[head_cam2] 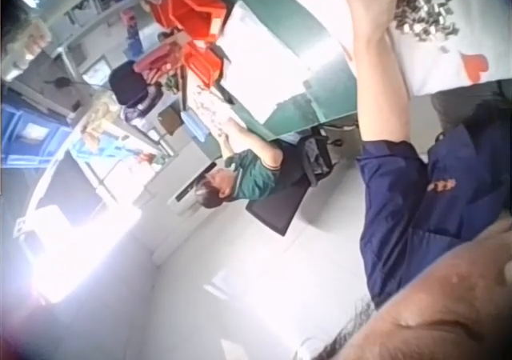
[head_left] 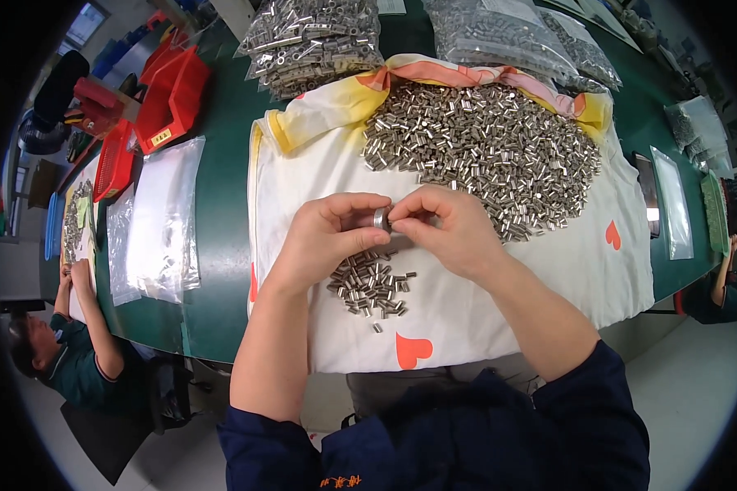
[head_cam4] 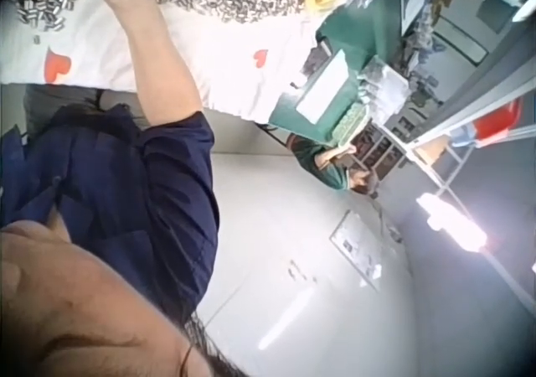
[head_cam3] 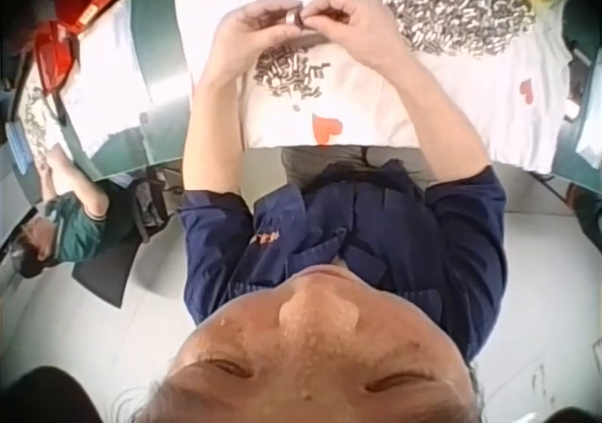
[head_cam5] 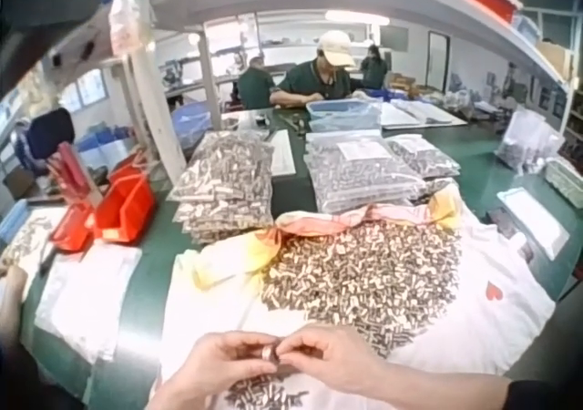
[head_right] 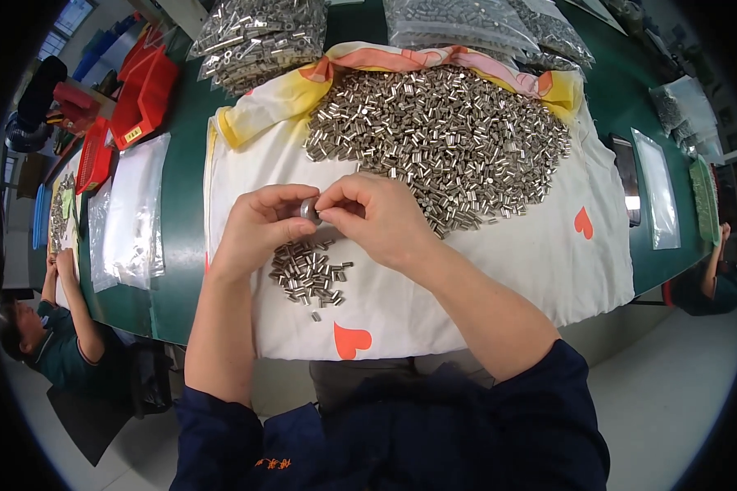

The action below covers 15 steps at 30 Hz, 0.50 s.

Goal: Manually sorting and inspecting small metal hardware components on a workbench in a factory setting.

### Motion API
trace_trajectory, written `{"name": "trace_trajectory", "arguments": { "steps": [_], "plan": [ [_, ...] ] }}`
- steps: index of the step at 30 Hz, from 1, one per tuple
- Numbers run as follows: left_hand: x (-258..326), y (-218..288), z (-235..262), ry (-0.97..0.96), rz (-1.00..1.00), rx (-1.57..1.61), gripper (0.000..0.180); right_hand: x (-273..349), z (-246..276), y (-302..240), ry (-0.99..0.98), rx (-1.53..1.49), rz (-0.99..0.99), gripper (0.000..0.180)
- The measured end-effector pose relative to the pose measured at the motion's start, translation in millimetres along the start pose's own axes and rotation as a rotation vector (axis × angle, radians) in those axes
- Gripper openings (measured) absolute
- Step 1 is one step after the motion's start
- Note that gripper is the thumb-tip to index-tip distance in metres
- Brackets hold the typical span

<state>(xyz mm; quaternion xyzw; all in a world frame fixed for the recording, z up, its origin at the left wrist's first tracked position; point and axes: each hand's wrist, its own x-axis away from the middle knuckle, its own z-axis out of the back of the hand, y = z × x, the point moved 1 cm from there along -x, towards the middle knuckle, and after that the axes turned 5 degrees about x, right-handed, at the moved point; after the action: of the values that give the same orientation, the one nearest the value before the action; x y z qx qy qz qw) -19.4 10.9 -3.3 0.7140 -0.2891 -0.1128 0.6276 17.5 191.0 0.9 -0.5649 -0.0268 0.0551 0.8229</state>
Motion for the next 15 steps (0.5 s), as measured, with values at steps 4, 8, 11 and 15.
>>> {"name": "trace_trajectory", "arguments": {
  "steps": [4, 8, 11, 15],
  "plan": [
    [1.2, -0.5, -0.6, 0.007, 0.015, 0.031, 0.035, 2.3, -4.3, -1.1, 0.061, 0.124, 0.122, 0.008],
    [3.2, 4.5, -4.4, 0.052, 0.032, -0.034, 0.034, 3.7, -9.3, -0.9, 0.177, 0.334, 0.358, 0.005],
    [3.4, 2.2, -3.8, 0.076, 0.001, -0.018, 0.033, 3.8, -10.2, -0.9, 0.219, 0.339, 0.410, 0.008],
    [5.4, 0.7, -0.6, 0.056, -0.056, 0.049, 0.034, 5.5, -10.3, -5.0, 0.180, 0.131, 0.290, 0.005]
  ]
}}
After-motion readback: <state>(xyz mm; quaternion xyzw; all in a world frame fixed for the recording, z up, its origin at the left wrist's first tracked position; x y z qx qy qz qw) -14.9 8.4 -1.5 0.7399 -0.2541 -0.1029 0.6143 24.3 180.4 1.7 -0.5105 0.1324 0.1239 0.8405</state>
